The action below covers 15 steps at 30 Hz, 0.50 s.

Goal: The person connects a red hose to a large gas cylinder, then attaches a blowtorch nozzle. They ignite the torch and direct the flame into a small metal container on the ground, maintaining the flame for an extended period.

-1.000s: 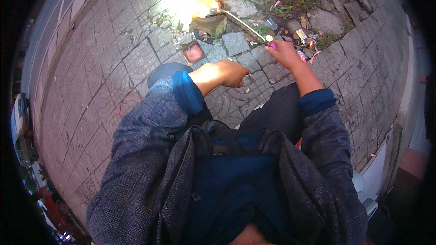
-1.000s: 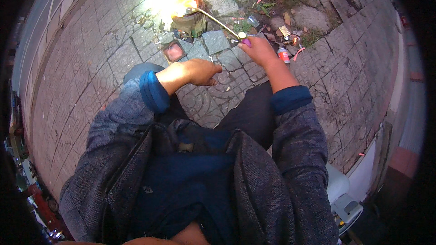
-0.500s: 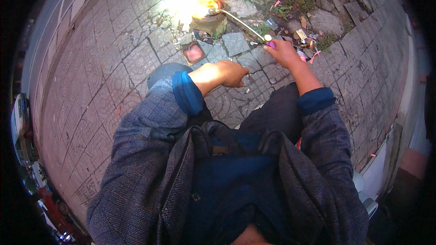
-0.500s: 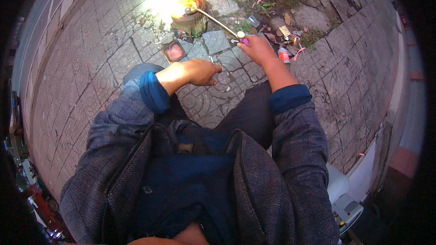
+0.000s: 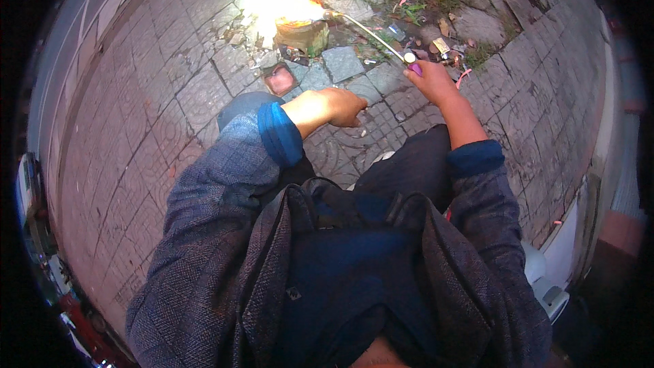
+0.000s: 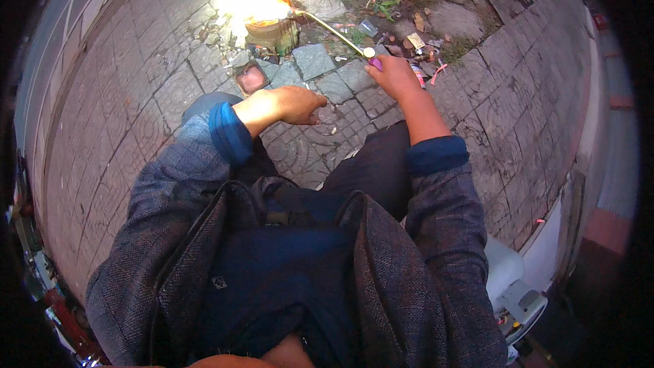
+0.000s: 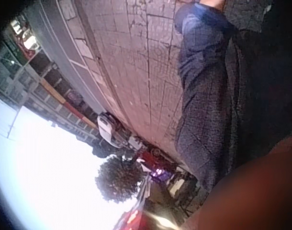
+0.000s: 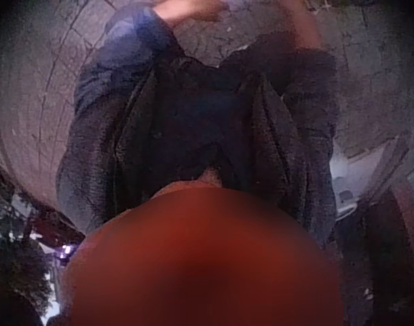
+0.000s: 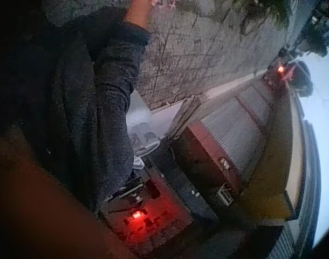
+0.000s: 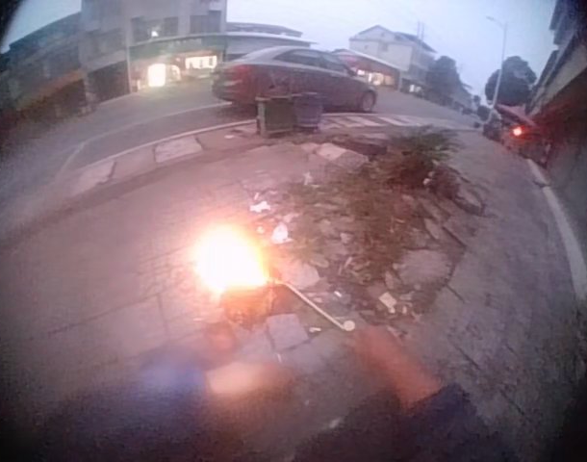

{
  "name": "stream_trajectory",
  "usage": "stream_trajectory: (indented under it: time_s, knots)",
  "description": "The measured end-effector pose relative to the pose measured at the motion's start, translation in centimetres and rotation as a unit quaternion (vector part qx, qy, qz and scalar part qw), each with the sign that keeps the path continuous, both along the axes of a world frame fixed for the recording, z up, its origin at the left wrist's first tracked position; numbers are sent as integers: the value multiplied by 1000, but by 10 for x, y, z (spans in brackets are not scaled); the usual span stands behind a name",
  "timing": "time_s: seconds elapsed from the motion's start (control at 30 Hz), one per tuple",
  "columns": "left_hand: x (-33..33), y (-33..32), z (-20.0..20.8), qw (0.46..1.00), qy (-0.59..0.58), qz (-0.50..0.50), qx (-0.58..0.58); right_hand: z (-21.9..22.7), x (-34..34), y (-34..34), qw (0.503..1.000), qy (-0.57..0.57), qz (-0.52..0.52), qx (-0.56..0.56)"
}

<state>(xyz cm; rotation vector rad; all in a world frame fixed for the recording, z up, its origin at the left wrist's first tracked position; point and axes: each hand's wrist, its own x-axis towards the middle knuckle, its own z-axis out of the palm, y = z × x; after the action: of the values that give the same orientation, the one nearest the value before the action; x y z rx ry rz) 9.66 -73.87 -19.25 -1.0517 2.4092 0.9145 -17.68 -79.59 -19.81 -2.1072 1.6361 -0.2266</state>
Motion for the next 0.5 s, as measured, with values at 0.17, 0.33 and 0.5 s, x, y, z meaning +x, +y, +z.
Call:
stream_trajectory:
  time_s: [0.17, 0.33, 0.5]
  knots:
    - [-1, 1, -2, 1000, -3, 2, 0, 5, -2, 4, 1000, -8, -17, 5]
    - [-3, -1, 1, 1000, -7, 3, 1, 9, -4, 7, 1000, -10, -14, 8]
    - [-5, -2, 3, 1000, -7, -7, 2, 8, -5, 7, 1000, -18, -1, 1]
